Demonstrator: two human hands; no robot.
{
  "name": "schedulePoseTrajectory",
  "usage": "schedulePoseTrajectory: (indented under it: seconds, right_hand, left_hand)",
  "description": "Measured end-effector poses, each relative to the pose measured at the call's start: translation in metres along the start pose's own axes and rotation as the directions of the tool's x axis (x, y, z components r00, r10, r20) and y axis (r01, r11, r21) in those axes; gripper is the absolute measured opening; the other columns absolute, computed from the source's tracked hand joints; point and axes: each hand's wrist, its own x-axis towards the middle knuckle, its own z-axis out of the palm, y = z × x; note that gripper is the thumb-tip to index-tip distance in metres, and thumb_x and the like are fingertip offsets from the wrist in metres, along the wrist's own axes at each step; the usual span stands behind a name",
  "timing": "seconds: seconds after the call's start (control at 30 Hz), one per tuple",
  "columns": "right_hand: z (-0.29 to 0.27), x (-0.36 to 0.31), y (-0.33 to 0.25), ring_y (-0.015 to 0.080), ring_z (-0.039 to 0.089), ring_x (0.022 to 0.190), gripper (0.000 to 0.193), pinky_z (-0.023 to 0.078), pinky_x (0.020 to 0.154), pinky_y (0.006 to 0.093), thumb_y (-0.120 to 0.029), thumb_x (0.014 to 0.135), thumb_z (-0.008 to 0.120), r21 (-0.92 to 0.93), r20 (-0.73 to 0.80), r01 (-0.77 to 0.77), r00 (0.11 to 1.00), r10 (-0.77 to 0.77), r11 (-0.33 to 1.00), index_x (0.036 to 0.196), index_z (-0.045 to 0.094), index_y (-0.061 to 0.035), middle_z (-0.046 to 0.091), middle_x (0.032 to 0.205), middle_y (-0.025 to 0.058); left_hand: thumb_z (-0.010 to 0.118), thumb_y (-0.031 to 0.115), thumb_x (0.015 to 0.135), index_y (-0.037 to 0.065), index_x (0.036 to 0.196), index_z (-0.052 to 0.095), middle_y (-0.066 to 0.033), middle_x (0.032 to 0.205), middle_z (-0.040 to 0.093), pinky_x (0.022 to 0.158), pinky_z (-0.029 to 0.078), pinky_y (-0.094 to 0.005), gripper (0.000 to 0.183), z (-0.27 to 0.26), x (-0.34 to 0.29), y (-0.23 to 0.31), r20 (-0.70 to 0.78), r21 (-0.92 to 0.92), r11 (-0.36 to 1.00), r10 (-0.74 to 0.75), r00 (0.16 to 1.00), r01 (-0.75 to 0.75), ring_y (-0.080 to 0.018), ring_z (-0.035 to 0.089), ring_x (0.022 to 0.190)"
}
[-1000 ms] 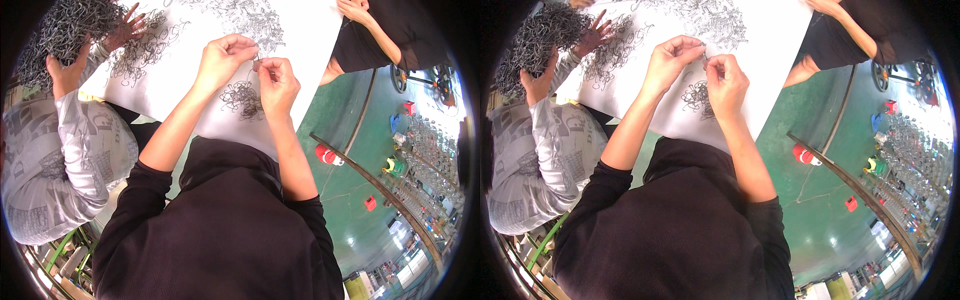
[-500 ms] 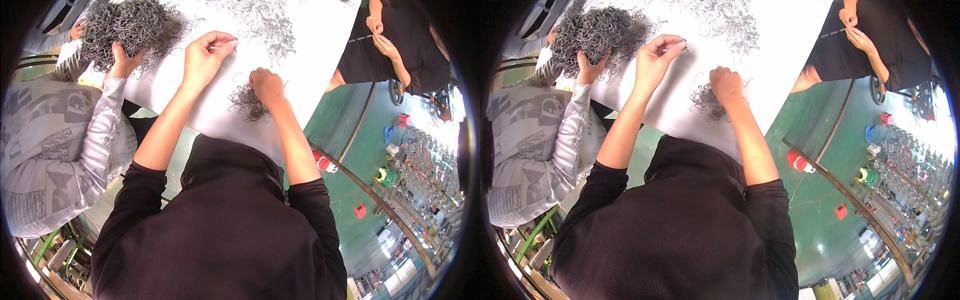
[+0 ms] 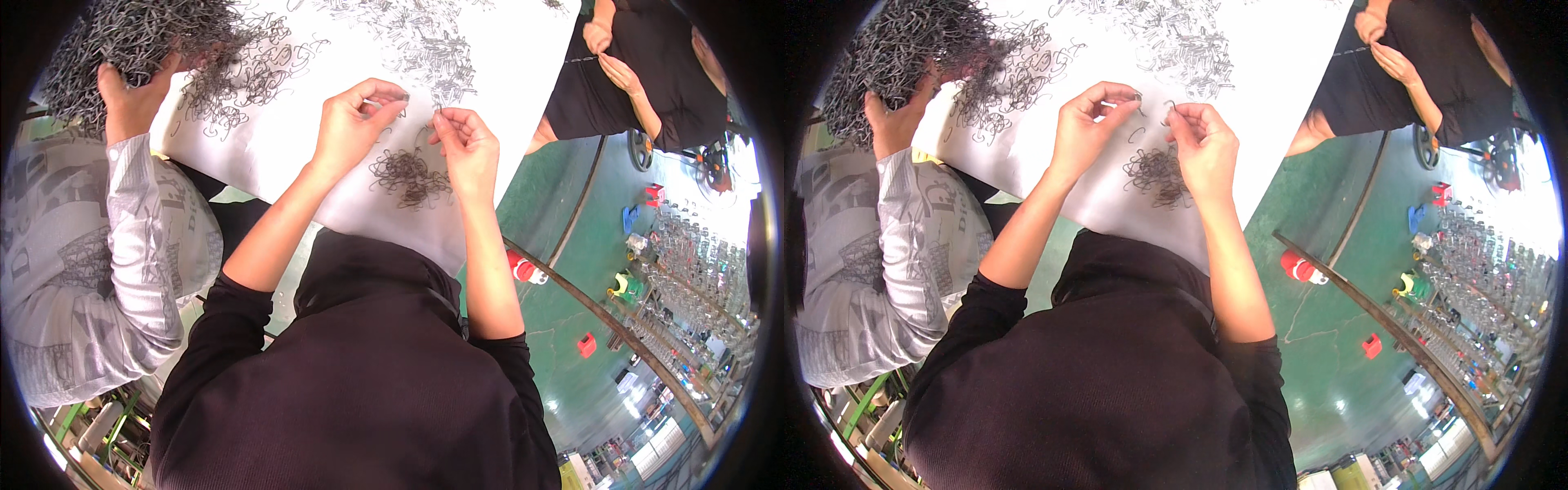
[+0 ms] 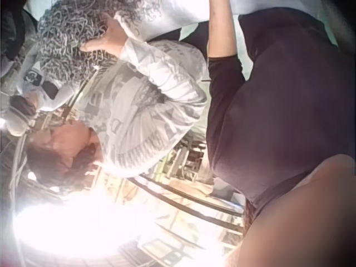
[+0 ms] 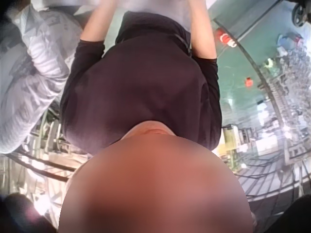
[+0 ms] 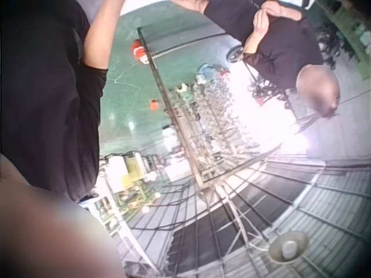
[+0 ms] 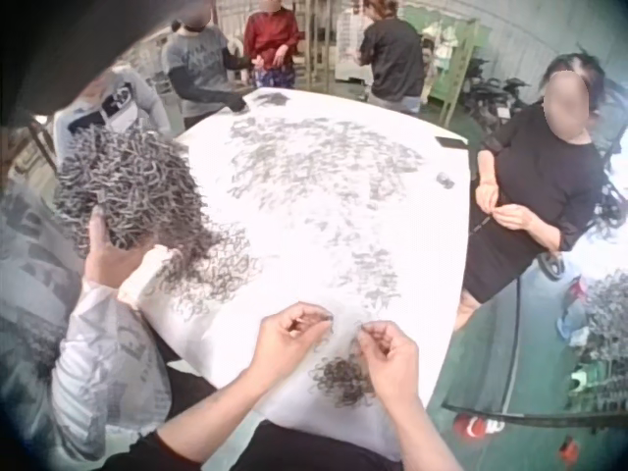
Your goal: The person sorts small metal wires on a white table, picking them up one by one and placing them into piles. Another person works alongside at the same table, also sorting wires.
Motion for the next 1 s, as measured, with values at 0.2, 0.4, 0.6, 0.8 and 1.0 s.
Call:
schedulePoseTrajectory:
  seconds: [0.2, 0.4, 0.6, 0.8, 1.0]
  right_hand:
    - [-0.006, 0.001, -0.025, 0.0086, 0.062, 0.075, 0.016, 0.049, 0.068, 0.0232, -0.012, 0.086, 0.071, 0.165, -0.047, -0.012, 0.999, 0.02, 0.986, 0.093, 0.067, 0.0021, 0.069, 0.081, 0.0059]
    - [-0.007, -0.001, -0.022, 0.0094, 0.06, 0.077, 0.016, 0.049, 0.07, 0.0231, -0.01, 0.084, 0.073, 0.31, -0.156, 0.076, 0.987, -0.028, 0.948, 0.092, 0.068, 0.0026, 0.067, 0.094, 0.0071]
    - [-0.022, 0.0, -0.026, 0.0073, 0.056, 0.071, 0.012, 0.047, 0.064, 0.02, -0.009, 0.082, 0.075, 0.203, -0.291, 0.224, 0.943, -0.159, 0.953, 0.088, 0.068, -0.0009, 0.059, 0.105, 0.0052]
    - [-0.039, 0.005, -0.019, 0.0049, 0.053, 0.069, 0.011, 0.044, 0.06, 0.018, -0.009, 0.08, 0.077, 0.148, -0.339, 0.2, 0.93, -0.14, 0.969, 0.085, 0.069, -0.002, 0.06, 0.104, 0.0044]
    - [-0.039, 0.004, -0.007, 0.0076, 0.055, 0.078, 0.011, 0.045, 0.067, 0.0218, -0.01, 0.08, 0.077, 0.145, -0.361, 0.253, 0.914, -0.187, 0.956, 0.085, 0.07, -0.0027, 0.06, 0.099, 0.0041]
  left_hand:
    - [0.07, 0.002, 0.08, 0.007, 0.097, 0.07, -0.0025, 0.087, 0.071, 0.064, 0.049, -0.0239, 0.018, 0.021, -0.004, 0.016, 0.042, 0.061, 0.994, 0.084, 0.996, -0.086, -0.0095, 0.065, 0.078]
    - [0.069, -0.001, 0.081, 0.008, 0.101, 0.069, -0.0042, 0.091, 0.07, 0.065, 0.049, -0.025, 0.021, 0.036, -0.004, 0.025, 0.055, 0.136, 0.967, 0.208, 0.977, -0.214, -0.0124, 0.065, 0.079]
    - [0.067, 0.005, 0.085, 0.007, 0.102, 0.069, -0.0076, 0.096, 0.069, 0.065, 0.049, -0.0279, 0.018, 0.046, 0.021, -0.024, -0.032, 0.221, 0.941, 0.27, 0.962, -0.257, -0.0162, 0.064, 0.078]
    - [0.071, 0.015, 0.08, 0.005, 0.088, 0.071, -0.0134, 0.088, 0.068, 0.068, 0.052, -0.0357, 0.012, 0.084, 0.073, -0.093, 0.105, 0.459, 0.88, 0.08, 0.991, -0.12, -0.0244, 0.064, 0.077]
    - [0.073, 0.018, 0.077, 0.005, 0.083, 0.067, -0.0116, 0.084, 0.068, 0.071, 0.051, -0.0404, 0.015, 0.103, 0.094, -0.106, 0.229, 0.622, 0.762, 0.04, 0.973, -0.178, -0.0288, 0.064, 0.075]
